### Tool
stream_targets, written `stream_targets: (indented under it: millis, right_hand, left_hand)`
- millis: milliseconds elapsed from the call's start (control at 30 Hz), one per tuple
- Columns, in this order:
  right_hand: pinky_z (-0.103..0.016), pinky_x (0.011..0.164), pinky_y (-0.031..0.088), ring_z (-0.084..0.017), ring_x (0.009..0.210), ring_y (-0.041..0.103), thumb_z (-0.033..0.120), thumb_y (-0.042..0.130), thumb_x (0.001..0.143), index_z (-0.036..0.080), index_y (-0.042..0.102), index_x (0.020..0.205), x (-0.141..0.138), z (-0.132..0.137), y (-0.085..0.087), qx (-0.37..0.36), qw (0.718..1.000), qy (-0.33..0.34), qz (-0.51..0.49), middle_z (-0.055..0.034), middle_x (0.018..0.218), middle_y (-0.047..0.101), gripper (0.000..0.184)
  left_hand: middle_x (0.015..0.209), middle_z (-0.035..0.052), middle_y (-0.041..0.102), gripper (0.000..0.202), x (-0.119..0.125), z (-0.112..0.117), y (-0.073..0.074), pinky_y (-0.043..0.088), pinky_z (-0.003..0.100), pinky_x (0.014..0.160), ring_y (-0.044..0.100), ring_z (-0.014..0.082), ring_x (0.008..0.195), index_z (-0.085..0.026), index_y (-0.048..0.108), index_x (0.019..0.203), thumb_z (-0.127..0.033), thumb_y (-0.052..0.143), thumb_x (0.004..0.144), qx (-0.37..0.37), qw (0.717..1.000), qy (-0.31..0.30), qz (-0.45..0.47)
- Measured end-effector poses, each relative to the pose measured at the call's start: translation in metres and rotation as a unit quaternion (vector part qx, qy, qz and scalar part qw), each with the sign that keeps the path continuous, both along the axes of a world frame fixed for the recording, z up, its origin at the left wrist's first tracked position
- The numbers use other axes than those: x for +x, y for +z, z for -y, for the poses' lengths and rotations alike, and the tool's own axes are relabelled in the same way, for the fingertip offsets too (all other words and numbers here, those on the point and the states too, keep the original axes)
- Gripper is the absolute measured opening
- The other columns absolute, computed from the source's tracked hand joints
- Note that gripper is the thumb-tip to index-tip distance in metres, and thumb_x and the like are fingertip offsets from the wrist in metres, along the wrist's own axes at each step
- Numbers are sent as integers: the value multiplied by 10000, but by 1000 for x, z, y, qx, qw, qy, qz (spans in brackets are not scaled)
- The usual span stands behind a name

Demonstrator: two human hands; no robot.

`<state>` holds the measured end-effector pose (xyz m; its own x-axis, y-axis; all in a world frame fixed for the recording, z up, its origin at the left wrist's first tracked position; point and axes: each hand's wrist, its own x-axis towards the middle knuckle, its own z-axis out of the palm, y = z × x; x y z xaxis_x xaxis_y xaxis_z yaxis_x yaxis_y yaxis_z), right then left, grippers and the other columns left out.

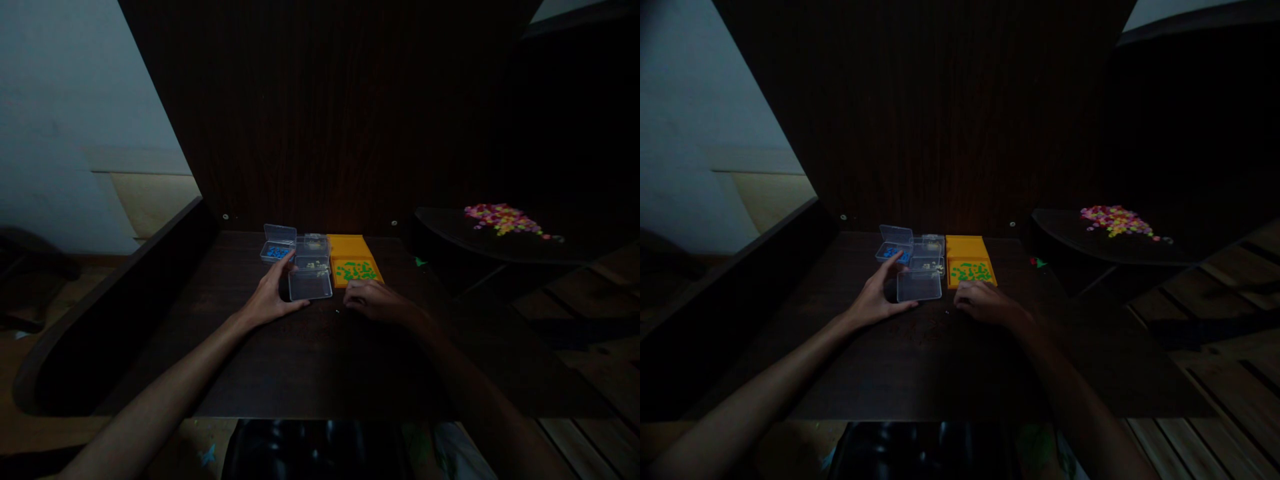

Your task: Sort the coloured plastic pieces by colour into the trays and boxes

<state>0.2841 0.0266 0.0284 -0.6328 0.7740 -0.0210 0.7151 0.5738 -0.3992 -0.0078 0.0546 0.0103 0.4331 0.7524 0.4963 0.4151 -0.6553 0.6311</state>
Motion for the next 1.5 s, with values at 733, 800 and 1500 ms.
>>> stream_targets:
  millis: [733,800,1500]
  right_hand:
    - [-296,774,462,-185,883,612,201,508,963,181,660,932,-40,6,7,154,974,-37,-162,-71,960,652,156]
    - [-285,759,454,-176,861,614,190,496,970,176,671,928,-45,6,4,167,977,-37,-126,-68,956,655,181]
    - [-307,787,493,-192,916,632,170,523,925,207,709,1097,-44,12,7,185,969,-89,-137,-72,1039,665,256]
  left_hand:
    - [1269,121,589,1049,12,12,1,508,485,1018,618,285,1139,-236,231,1517,-417,835,679,-23,999,-38,-15]
    - [1252,114,594,1053,14,14,2,503,482,1024,617,278,1135,-231,228,1518,-404,839,678,-29,999,-43,-17]
    - [1185,100,615,1039,17,16,3,538,487,975,634,278,1083,-230,276,1496,-396,858,652,-53,998,-31,33]
